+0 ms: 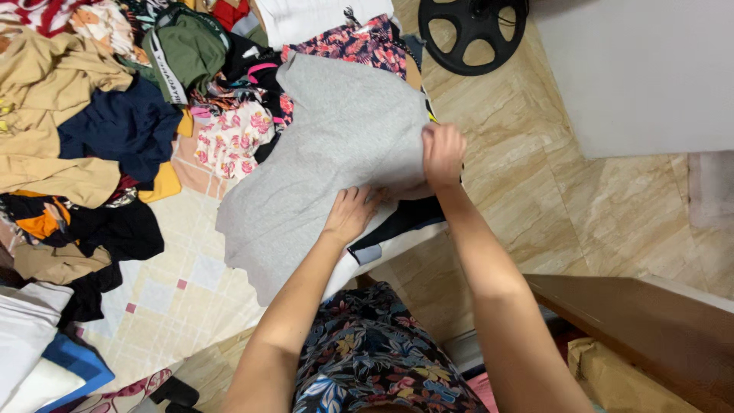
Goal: The person folds various garments, including a grey t-shirt, a beige t-shirt, a navy blue t-shirt, an orange t-shirt, and black shorts. They pick up each item from a pile, unfold it, smooth it out, and fold it into a neat rectangle before placing it on a growing stack.
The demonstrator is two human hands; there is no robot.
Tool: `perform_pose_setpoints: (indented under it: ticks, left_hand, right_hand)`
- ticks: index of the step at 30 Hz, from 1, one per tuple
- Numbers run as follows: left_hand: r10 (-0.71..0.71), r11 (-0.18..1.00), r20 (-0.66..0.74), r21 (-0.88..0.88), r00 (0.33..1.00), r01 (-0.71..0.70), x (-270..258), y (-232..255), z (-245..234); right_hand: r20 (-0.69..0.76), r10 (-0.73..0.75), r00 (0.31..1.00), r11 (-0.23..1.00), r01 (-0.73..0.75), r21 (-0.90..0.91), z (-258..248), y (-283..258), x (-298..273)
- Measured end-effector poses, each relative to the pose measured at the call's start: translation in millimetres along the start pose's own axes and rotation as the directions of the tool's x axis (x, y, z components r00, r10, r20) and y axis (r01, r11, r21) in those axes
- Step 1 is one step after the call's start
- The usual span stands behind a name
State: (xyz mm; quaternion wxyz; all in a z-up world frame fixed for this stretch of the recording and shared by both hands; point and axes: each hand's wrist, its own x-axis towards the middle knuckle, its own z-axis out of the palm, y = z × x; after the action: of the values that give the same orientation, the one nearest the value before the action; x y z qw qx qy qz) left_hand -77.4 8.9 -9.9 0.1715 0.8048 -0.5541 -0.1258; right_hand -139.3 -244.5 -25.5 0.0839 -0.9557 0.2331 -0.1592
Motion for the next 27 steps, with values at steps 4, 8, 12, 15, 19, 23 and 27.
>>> perform_pose_setpoints:
  ticks: [4,8,12,15,19,23,27]
  left_hand:
    - [0.023,0.992,-0.073,-0.126,0.997,-0.032,-14,-15,-9]
    - [-0.215,0.973,-0.064,-0.103,0.975,0.208,-37,-85,-20]
    - [-0.541,0.839,-0.178,-0.18,0.822,0.513,-67,-160,-45]
    - [-0.68,0.733,-0.109,-0.11,0.725,0.671,-77,-206,-50]
    - [-0.82,0.522,0.242,-0.057,0.519,0.851,-83,-242,-34]
    - [-0.703,0.669,0.39,0.08,0.595,0.739,-89,-269,-18]
    - [-0.691,0.689,0.358,0.061,0.628,0.723,-118,-283,-44]
  right_hand:
    - [0.062,-0.297,0.953,0.951,0.301,-0.076,-20,-28,-13]
    - [-0.128,-0.125,0.984,0.974,0.147,0.174,-24,-46,7]
    - [-0.041,-0.095,0.995,0.931,0.103,0.351,-3,-65,65]
    - [-0.036,-0.143,0.989,0.889,0.144,0.435,20,-83,114]
    - [0.006,-0.161,0.987,0.955,0.155,0.252,50,-101,160]
    - [0.277,0.053,0.959,0.969,-0.116,0.218,64,-103,182]
    - [0.278,0.177,0.944,0.75,-0.313,0.583,72,-82,193]
